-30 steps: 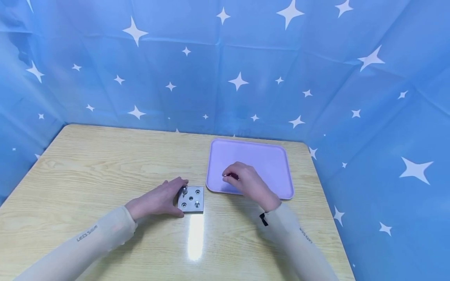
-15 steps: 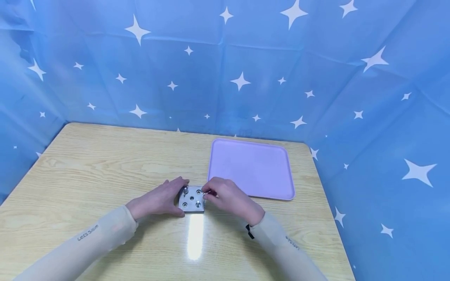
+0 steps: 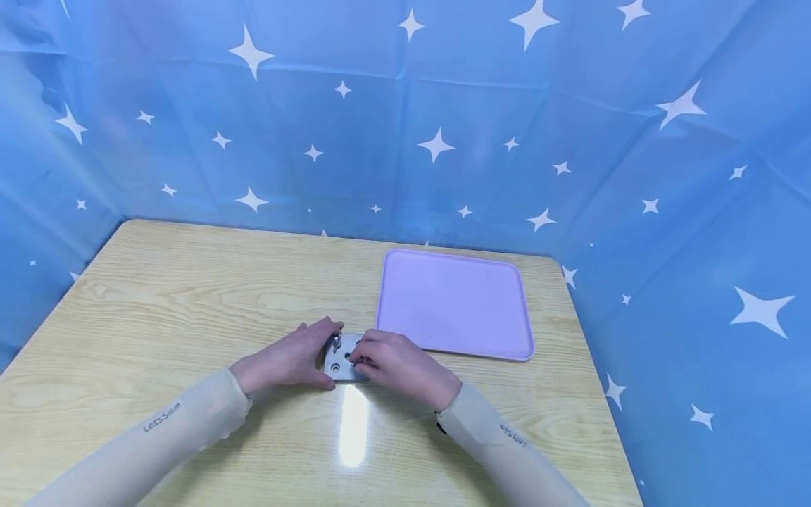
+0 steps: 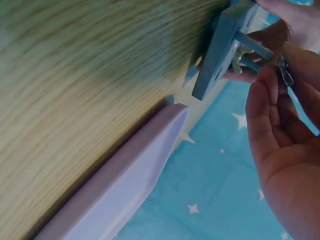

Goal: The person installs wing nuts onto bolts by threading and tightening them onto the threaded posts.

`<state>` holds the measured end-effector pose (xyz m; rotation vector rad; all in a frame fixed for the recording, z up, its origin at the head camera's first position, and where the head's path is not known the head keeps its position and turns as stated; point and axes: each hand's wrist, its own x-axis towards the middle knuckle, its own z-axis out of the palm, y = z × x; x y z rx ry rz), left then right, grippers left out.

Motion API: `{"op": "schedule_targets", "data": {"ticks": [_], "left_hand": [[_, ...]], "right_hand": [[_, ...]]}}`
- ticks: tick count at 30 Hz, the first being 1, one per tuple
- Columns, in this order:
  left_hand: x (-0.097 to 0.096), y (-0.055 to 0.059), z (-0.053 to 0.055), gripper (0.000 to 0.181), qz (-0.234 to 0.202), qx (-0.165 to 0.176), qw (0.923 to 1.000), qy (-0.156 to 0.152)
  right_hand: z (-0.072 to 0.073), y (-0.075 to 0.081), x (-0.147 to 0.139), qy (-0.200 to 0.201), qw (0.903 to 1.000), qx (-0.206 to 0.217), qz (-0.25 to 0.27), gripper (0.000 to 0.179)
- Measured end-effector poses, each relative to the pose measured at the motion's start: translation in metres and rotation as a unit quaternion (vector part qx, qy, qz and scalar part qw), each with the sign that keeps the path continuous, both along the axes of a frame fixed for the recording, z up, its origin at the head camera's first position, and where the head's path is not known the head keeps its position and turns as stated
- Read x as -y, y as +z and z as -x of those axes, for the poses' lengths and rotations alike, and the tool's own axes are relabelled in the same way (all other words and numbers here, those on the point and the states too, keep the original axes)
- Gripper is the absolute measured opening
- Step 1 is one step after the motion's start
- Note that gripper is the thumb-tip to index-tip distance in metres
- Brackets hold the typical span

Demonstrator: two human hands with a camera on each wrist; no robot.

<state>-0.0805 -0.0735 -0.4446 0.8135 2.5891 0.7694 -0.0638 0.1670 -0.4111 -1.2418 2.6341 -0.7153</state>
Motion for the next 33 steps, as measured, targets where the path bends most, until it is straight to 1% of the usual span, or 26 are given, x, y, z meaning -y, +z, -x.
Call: {"op": "schedule_targets", "data": {"ticks": [5, 12, 19, 27, 33], "left_hand": [[0.000, -0.001, 0.001, 0.099, 0.005, 0.003, 1.0000, 0.001], [0.001, -0.002, 0.001, 0.100, 0.010, 0.003, 0.9999, -0.003], [0.002, -0.002, 0.002, 0.101, 0.007, 0.004, 0.9999, -0.006], [0.000, -0.001, 0.001, 0.101, 0.008, 0.006, 0.9999, -0.008], [0.000, 0.001, 0.001, 0.101, 0.011, 0.006, 0.9999, -0.006]], "right_hand": [[0.000, -0.004, 0.001, 0.004, 0.9999, -0.012, -0.009, 0.011], [0.000, -0.006, 0.001, -0.005, 0.9998, -0.003, -0.018, 0.012], [0.000, -0.008, 0.002, -0.004, 0.9999, -0.011, -0.012, 0.013], [-0.001, -0.011, 0.000, -0.019, 0.9996, -0.005, -0.020, 0.013], [-0.001, -0.012, 0.000, -0.023, 0.9992, -0.017, -0.027, 0.012]]}}
